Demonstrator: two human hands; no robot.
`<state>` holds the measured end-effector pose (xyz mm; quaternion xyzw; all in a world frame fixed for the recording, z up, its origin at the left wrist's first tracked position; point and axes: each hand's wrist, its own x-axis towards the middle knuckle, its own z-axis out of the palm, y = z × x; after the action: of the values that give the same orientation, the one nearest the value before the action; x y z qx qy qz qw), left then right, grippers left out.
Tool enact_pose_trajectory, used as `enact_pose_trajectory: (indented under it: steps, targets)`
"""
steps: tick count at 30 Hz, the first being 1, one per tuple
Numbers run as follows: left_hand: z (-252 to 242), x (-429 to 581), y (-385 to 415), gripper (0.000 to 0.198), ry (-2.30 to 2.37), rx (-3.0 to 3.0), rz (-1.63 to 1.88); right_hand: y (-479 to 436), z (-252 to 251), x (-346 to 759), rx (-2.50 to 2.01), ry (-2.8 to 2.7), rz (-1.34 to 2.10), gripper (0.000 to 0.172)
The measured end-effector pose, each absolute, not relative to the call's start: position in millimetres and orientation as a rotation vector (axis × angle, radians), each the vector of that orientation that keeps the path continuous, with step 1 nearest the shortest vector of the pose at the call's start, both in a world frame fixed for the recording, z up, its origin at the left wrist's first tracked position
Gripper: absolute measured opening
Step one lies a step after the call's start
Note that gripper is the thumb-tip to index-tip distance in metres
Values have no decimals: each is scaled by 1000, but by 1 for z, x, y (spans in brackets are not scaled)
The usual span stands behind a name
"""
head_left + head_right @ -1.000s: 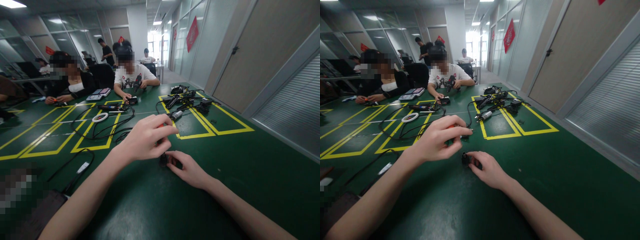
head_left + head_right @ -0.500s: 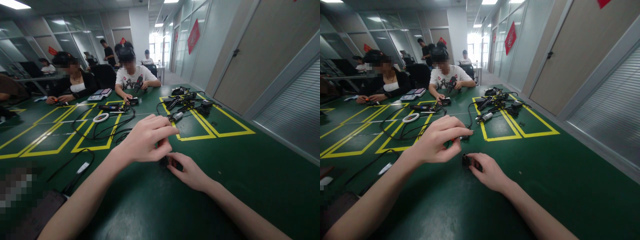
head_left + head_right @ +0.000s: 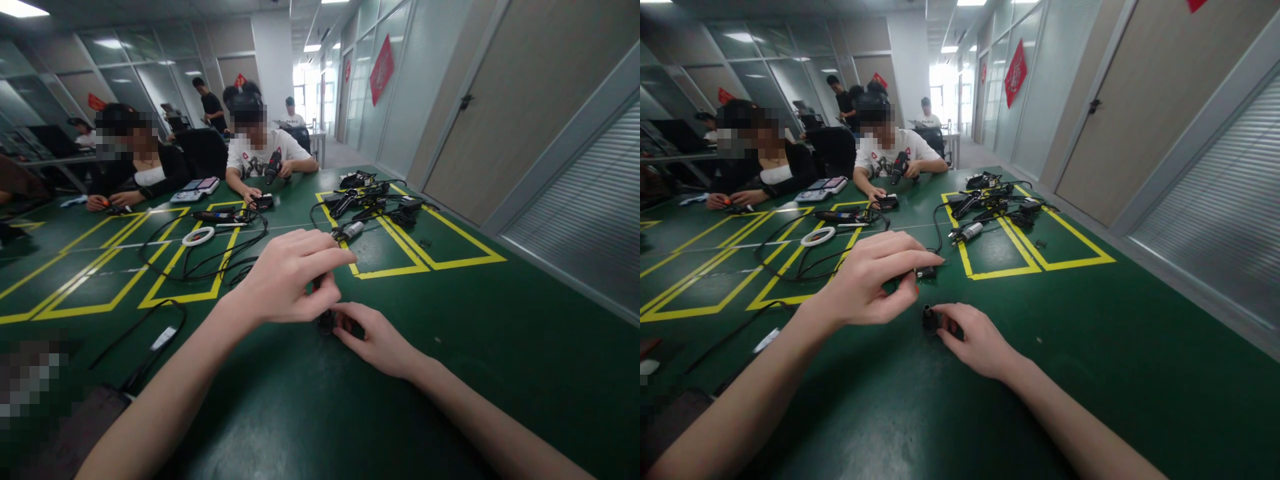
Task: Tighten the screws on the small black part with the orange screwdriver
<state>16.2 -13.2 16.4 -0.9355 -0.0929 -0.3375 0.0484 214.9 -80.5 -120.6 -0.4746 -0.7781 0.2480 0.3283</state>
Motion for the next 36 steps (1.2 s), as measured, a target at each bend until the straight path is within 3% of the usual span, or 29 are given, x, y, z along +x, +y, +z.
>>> enact_pose_trajectory:
  steps: [13, 36]
  targets:
    - [15, 15, -12, 26, -347, -2820, -1022, -82, -120, 215, -1235, -2042, 644, 31]
    - [13, 16, -11, 33, -366, -2773, -956, -81, -123, 217, -1224, -2045, 624, 33]
